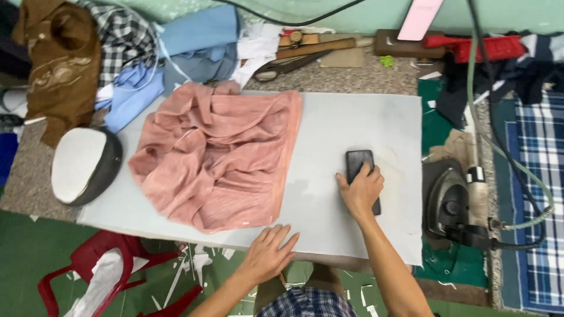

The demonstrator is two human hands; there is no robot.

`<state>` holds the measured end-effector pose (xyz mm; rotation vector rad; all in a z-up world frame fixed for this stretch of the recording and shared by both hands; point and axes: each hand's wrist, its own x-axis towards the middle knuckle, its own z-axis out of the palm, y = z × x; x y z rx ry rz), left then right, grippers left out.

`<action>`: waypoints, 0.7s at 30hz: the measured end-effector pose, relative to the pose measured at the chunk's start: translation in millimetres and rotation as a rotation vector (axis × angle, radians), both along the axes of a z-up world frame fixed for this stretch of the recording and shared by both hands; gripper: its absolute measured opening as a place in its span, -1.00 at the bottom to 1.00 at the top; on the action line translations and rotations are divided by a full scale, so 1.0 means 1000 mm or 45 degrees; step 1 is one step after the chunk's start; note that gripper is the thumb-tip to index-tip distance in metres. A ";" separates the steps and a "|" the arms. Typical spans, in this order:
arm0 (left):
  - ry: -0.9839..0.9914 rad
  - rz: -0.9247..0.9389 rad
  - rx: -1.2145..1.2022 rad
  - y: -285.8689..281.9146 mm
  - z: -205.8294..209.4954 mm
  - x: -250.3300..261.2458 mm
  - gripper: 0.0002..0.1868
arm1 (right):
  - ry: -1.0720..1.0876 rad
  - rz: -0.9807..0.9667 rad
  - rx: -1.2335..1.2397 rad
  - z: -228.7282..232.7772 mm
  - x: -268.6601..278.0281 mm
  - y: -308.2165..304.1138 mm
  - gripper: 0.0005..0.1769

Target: The person irons a pink shirt on a white ironing board using a steam iron and a black pressing block. They repeatedly smooth the fabric, press the collar and sleeves, and adjust the shirt's position throughout the process.

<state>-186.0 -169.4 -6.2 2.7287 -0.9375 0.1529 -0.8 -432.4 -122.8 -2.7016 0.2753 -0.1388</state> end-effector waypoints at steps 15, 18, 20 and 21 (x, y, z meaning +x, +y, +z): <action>-0.365 0.213 -0.320 0.084 -0.114 -0.050 -0.61 | -0.304 0.974 0.165 0.024 -0.066 0.129 -0.36; -0.236 0.348 -0.352 0.063 -0.114 -0.051 -0.49 | -0.573 0.604 0.030 -0.002 -0.079 0.149 -0.73; -0.172 0.371 -0.337 0.057 -0.115 -0.049 -0.45 | -0.591 0.515 -0.041 -0.016 -0.082 0.152 -0.76; -0.115 0.399 -0.313 0.054 -0.117 -0.047 -0.40 | -0.616 0.431 -0.104 -0.024 -0.083 0.154 -0.76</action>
